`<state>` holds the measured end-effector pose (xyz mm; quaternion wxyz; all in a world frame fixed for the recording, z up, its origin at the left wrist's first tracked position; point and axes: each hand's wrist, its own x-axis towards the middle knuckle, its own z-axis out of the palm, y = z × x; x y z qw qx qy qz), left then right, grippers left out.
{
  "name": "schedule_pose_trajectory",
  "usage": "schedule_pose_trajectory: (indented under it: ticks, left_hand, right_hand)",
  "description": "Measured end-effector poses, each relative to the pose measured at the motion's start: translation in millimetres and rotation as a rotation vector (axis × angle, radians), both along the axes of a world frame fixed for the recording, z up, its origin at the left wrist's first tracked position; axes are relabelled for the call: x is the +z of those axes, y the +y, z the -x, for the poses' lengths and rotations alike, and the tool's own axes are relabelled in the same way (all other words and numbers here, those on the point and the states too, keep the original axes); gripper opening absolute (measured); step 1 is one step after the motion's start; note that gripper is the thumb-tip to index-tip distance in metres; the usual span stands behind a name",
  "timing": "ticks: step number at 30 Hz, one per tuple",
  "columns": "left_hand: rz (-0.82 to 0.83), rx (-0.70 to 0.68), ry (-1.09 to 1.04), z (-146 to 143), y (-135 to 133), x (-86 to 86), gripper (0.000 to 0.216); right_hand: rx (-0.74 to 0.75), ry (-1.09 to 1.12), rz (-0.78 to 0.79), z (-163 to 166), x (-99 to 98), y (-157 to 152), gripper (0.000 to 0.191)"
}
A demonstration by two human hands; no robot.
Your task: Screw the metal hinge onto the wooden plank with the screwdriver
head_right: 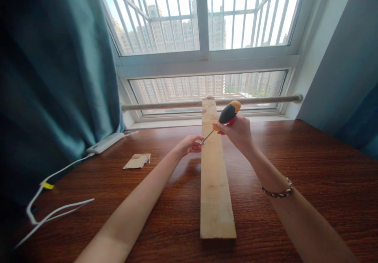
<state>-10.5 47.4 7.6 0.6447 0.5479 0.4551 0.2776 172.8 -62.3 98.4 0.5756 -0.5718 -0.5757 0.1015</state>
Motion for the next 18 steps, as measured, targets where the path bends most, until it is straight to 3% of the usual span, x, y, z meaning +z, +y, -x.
schedule_pose_trajectory:
  ticks: [7,13,18]
  left_hand:
    - [-0.015,0.02,0.033,1,-2,1.9,0.026]
    - [0.021,0.012,-0.002,1,-3,3.1,0.026]
    - [0.05,0.042,-0.035,0,-3,2.9,0.027]
  right_hand:
    - [0.0,0.035,-0.001,2,-1.4,2,0.033]
    - [0.355,0.43,0.087,4,6.5,-6,0.043]
    - [0.469,0.453,0.122,2,11.9,-10,0.038]
